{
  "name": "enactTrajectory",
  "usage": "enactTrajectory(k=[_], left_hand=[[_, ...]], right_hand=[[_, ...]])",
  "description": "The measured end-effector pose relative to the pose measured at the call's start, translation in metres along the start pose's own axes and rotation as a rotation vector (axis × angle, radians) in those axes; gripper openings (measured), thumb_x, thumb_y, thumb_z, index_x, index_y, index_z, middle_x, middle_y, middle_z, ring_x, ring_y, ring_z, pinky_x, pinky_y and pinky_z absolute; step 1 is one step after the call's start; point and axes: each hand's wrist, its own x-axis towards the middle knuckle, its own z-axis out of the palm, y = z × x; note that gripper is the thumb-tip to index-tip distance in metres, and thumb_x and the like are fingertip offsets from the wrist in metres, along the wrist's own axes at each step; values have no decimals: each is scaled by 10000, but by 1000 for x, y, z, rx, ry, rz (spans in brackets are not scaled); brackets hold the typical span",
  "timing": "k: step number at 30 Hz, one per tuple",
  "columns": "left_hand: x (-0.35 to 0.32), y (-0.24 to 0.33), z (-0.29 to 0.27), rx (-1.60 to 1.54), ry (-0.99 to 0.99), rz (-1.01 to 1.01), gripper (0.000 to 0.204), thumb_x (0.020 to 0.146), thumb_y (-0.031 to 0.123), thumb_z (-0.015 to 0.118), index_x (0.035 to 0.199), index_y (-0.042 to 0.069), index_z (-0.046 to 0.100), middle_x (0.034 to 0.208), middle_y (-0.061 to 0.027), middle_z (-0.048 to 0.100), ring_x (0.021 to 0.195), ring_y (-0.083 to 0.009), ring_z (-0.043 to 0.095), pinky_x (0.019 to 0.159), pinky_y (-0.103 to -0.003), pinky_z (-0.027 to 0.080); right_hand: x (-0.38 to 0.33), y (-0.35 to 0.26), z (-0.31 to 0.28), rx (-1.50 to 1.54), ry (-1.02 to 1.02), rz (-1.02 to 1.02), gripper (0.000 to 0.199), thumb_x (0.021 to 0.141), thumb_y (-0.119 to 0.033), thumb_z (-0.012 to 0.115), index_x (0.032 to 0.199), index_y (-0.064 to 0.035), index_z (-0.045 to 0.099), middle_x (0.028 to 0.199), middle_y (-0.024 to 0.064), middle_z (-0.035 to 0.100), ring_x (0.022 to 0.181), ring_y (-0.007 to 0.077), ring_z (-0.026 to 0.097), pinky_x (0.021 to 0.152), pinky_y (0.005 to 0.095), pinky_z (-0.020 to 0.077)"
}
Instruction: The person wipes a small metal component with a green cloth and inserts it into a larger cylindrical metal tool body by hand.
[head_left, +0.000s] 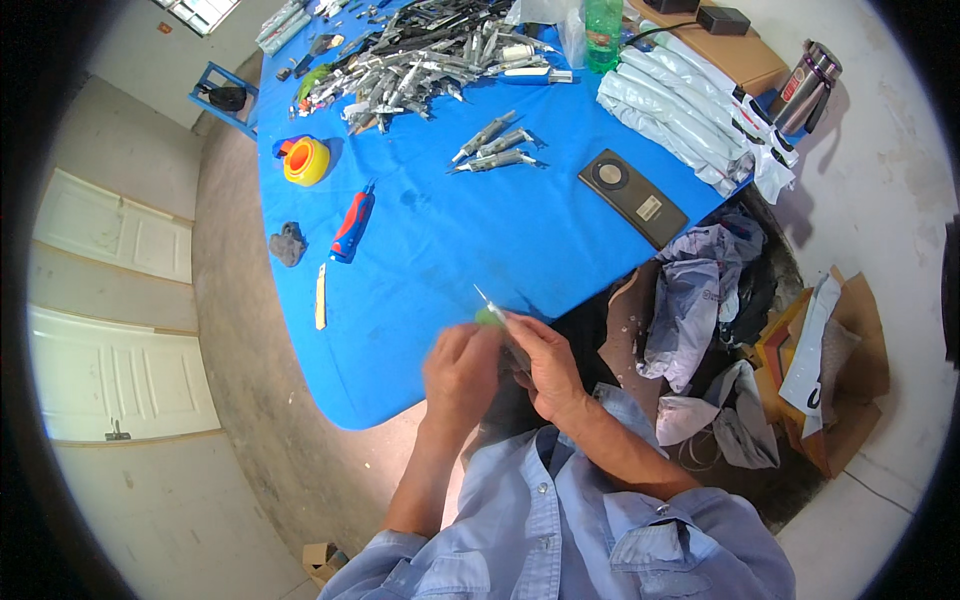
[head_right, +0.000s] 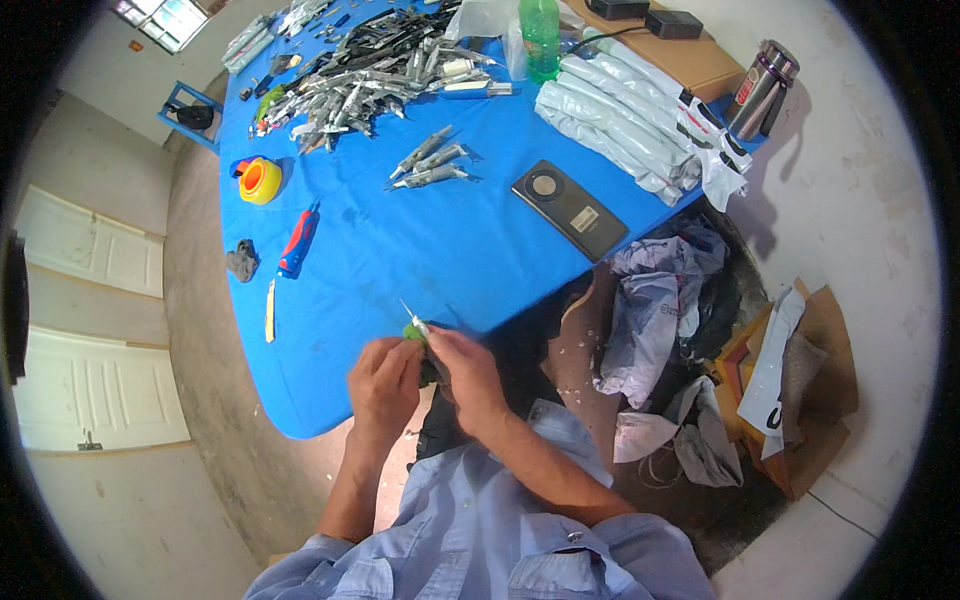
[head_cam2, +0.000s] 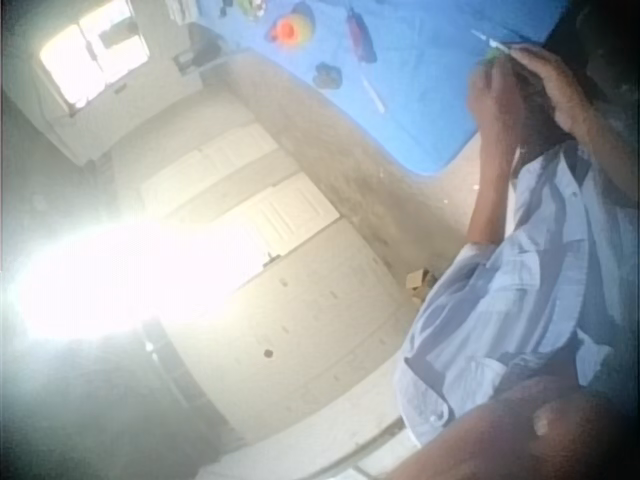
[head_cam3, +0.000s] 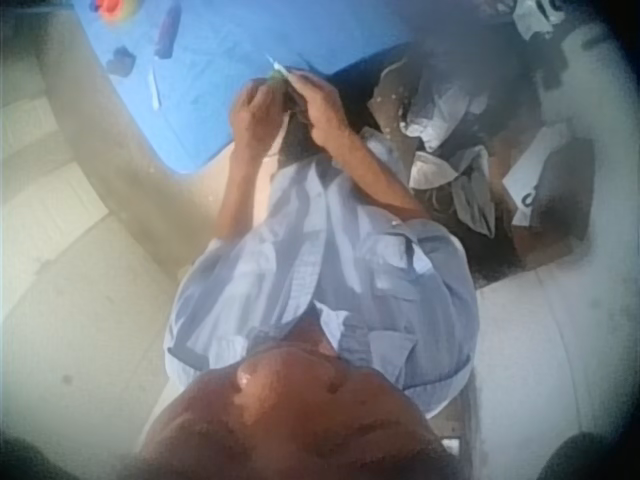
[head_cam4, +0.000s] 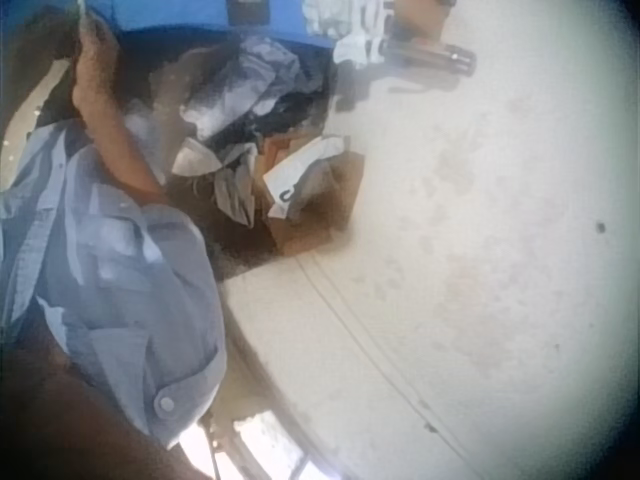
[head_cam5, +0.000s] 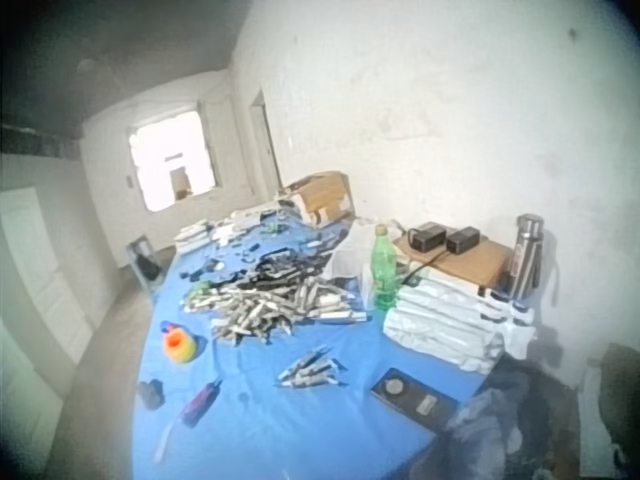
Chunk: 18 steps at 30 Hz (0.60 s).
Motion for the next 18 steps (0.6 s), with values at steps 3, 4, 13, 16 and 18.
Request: enactTrajectory(k=[3, 4, 13, 16, 18], left_hand=[[-6, 8, 0, 16, -9, 41, 159, 851, -36, 759, 990, 39, 741, 951, -122, 719, 825, -328, 693, 704, -413, 567], [-7, 9, -1, 12, -28, 44, 163, 848, -38, 757, 991, 38, 742, 955, -122, 719, 830, -329, 694, 707, -412, 569], [-20, 21, -5, -55, -108, 35, 197, 844, -47, 741, 1027, 24, 740, 984, -138, 719, 858, -343, 697, 723, -419, 573], [-19, 17, -4, -59, -79, 34, 190, 855, -47, 737, 1031, 23, 740, 984, -143, 722, 867, -350, 701, 726, -422, 574], [-14, 12, -3, -52, -64, 4, 177, 863, -45, 736, 1026, 25, 742, 976, -146, 723, 869, -352, 705, 726, -424, 574]], right_hand=[[4, 9, -7, -13, 22, -9, 331, 1065, -232, 621, 1292, -4, 700, 1167, 36, 702, 1032, 104, 641, 889, 264, 500], [5, 11, -7, -30, 31, -16, 327, 1065, -235, 617, 1282, -6, 704, 1161, 31, 700, 1029, 103, 639, 884, 264, 500], [11, 22, -14, -71, -37, -103, 320, 1082, -312, 594, 1266, -89, 732, 1017, -34, 721, 776, 44, 625, 589, 197, 444], [11, 23, -13, -89, -23, -131, 342, 1071, -240, 575, 1274, -2, 714, 1106, 11, 701, 938, 79, 626, 785, 243, 480], [8, 20, -9, -127, -3, -139, 356, 1066, -204, 564, 1280, 43, 704, 1153, 32, 691, 1017, 96, 627, 886, 265, 497]])
